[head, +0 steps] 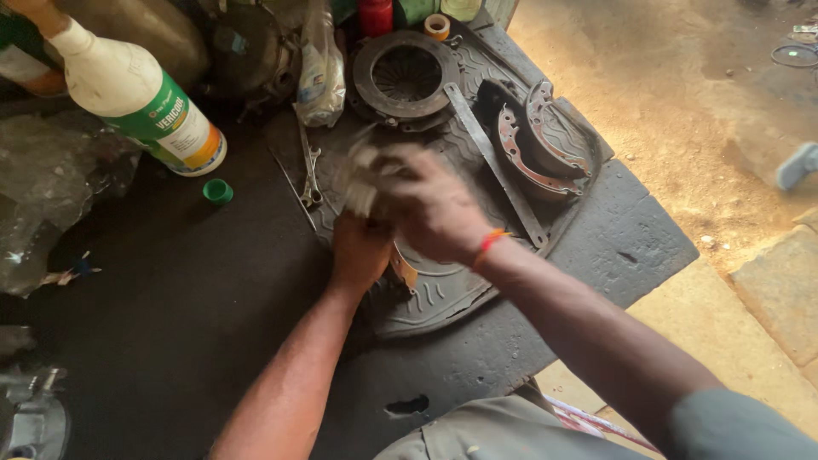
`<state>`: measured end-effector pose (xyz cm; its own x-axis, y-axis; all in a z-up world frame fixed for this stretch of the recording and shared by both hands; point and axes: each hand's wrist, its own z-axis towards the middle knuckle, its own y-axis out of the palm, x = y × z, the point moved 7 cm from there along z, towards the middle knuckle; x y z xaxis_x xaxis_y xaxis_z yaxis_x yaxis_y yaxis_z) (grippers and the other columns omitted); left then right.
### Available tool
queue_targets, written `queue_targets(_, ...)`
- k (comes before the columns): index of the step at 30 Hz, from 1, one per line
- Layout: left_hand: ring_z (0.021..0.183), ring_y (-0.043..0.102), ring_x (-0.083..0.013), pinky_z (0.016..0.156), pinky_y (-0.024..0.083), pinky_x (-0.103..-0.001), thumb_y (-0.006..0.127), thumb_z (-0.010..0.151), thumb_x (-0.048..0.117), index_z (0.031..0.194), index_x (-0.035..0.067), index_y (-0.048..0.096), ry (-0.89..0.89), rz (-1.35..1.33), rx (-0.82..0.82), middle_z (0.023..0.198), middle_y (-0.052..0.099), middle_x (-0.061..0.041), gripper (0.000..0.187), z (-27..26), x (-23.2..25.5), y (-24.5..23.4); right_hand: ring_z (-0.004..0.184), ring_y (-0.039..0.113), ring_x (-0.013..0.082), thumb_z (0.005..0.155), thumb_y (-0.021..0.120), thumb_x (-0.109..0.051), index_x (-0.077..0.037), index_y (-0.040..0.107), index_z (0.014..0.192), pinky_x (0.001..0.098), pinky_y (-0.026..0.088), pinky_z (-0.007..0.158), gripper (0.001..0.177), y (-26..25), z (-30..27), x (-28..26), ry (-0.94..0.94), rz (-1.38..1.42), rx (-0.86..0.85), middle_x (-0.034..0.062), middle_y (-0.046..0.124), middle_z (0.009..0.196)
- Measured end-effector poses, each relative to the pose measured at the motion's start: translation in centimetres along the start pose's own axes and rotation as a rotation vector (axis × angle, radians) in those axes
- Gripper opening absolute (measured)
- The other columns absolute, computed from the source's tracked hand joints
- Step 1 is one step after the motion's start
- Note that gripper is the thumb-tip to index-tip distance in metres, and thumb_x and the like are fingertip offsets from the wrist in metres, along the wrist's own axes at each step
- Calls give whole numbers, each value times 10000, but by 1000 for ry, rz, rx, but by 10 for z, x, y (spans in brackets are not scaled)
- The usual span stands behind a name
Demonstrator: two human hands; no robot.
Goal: The person rubs brake shoes with a cloth to remove dust and debris on a workbench.
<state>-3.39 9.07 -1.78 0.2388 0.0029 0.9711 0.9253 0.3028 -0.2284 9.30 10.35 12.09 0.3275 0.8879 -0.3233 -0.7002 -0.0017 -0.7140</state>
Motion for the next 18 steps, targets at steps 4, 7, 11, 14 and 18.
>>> queue_targets(4,1011,725,-229,866,572,-365,720,884,133,1292,-39,620,214,72,67,1123,751,-176,454,4,14,-4,1032,629,308,843,688,-132,-143,750,1129,411,532,876,293,25,-1,37,99,0,-128,73,663,1167)
queue_targets(7,999,670,-182,845,550,-351,713,882,87,1515,-48,392,223,-97,73,1170,698,-164,722,-3,14,-5,982,615,320,835,712,-173,-146,767,1014,422,511,842,189,16,-3,82,176,-244,-183,81,673,1092)
queue_targets(11,903,650,-99,787,549,-270,677,887,53,1605,-23,239,35,-341,-18,1107,690,-119,844,1,6,3,1008,616,301,949,731,-200,-168,788,1051,418,497,870,121,-26,-3,108,466,-227,2,71,665,1053)
queue_targets(14,857,644,-109,759,537,-269,717,887,74,1603,-18,256,23,-222,1,1043,727,-113,857,-1,3,6,1110,660,220,920,576,-65,-196,746,1180,339,521,932,337,-20,0,63,234,213,12,-18,711,1190)
queue_targets(18,973,703,-141,845,578,-293,774,831,50,1297,-51,564,75,-104,-13,1098,749,-111,520,1,16,3,1033,586,319,685,726,-127,-216,785,1070,442,487,905,399,8,2,22,-45,-195,-176,47,664,1109)
